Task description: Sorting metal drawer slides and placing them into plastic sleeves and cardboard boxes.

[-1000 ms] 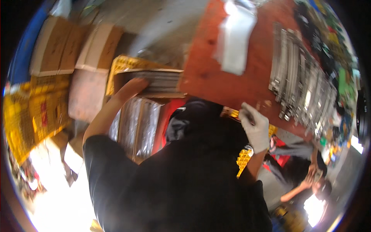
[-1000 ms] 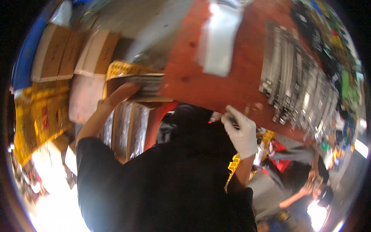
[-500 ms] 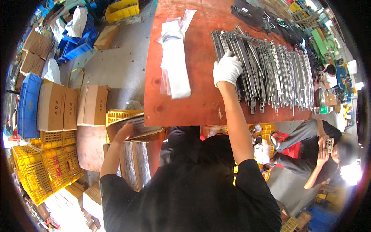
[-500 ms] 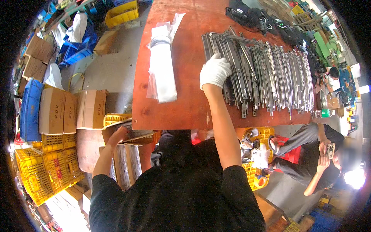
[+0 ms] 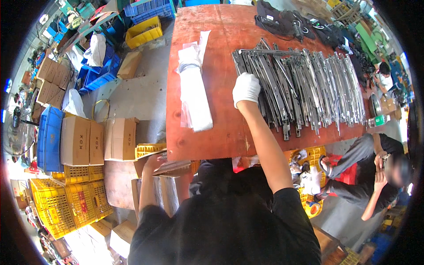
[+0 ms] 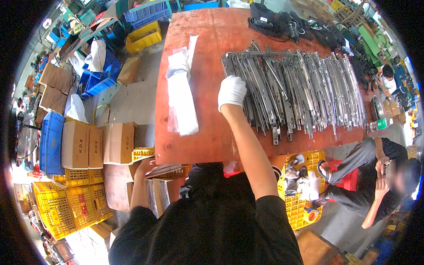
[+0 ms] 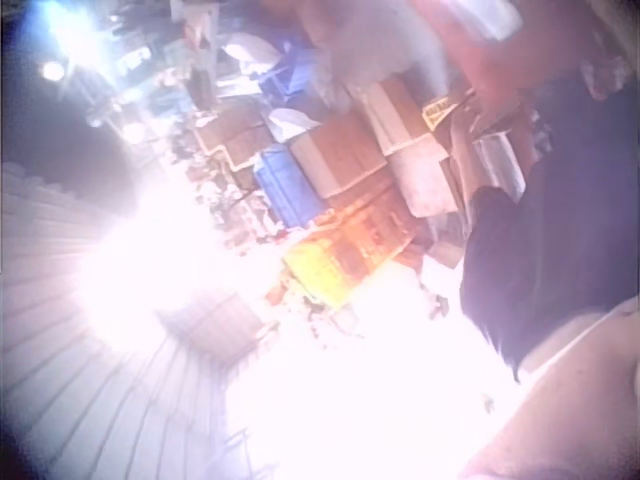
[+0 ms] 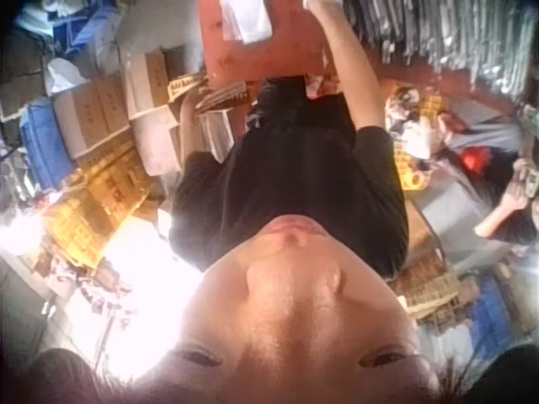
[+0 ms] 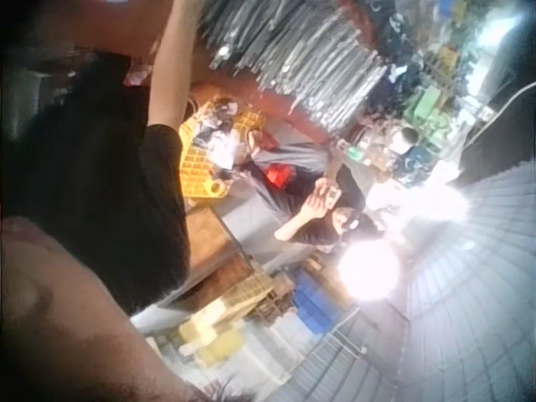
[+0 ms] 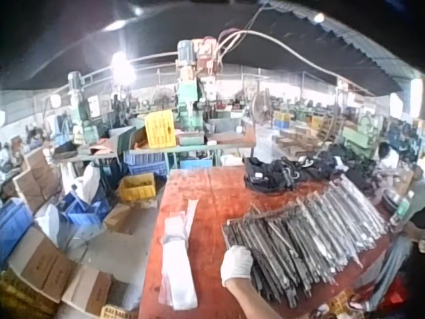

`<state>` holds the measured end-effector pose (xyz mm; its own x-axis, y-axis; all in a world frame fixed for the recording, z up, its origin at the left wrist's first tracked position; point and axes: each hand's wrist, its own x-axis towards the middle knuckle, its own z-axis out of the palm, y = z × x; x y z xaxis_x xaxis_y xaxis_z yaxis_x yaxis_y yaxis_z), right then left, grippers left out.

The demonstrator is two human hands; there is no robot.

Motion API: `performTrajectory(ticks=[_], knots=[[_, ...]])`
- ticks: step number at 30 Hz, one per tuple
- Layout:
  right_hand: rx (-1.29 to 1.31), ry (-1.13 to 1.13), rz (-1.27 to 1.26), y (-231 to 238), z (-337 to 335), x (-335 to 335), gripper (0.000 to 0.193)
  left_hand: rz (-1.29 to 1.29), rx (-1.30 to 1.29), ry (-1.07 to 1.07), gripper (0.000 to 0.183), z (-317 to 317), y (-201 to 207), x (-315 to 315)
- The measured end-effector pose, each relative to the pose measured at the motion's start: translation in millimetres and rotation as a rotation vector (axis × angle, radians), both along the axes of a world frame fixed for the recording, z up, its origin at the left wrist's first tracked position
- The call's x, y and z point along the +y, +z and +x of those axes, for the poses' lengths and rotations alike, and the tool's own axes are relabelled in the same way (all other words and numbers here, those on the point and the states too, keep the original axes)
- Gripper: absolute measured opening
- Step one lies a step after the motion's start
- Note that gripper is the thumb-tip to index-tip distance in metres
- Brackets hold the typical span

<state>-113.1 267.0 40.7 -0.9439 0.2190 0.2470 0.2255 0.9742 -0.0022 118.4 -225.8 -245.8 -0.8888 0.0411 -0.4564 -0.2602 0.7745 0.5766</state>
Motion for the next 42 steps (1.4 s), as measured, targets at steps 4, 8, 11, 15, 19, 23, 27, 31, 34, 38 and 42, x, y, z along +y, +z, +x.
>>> performTrajectory(ticks=[4,8,11,15,19,23,27,31,34,38,42], knots=[[-0.104,0.07,0.16,11.3,-12.6,-18.8,0.008,-0.147,0.713,0.533,0.02,-8.5,224.3,108.2],[-0.182,0.122,0.379,15.2,-14.1,-39.8,0.014,0.061,0.928,-0.056,0.019,-54.4,306.1,198.1],[-0.023,0.112,0.159,-3.5,-4.0,-32.9,0.008,-0.047,0.954,-0.258,0.023,-88.2,292.6,234.1],[0.016,0.199,-0.405,-8.3,38.5,-22.6,0.022,0.026,0.918,-0.354,0.023,-106.4,272.3,234.5],[-0.054,0.209,-0.599,0.2,85.4,-5.0,0.031,0.149,0.906,-0.305,0.019,-100.8,278.4,240.7],[-0.077,0.173,-0.471,29.9,88.3,-3.3,0.032,0.093,0.996,-0.278,0.02,-99.4,284.8,244.3],[-0.04,0.226,-0.419,26.6,64.8,-18.0,0.031,0.052,0.97,-0.188,0.019,-95.1,290.4,247.1],[-0.068,0.171,-0.391,24.5,57.9,-34.3,0.031,0.121,1.13,-0.145,0.014,-102.8,301.6,248.4],[-0.208,0.076,-0.41,36.7,58.6,-41.6,0.031,0.255,0.992,-0.024,0.012,-98.9,300.2,247.1],[-0.152,0.067,-0.37,18.9,61.9,-39.8,0.034,0.582,0.576,0.118,0.009,-104.3,295.3,246.6],[-0.101,0.137,-0.656,14.6,68.3,-17.7,0.036,0.842,0.469,0.055,0.009,-116.8,289.6,244.9]])
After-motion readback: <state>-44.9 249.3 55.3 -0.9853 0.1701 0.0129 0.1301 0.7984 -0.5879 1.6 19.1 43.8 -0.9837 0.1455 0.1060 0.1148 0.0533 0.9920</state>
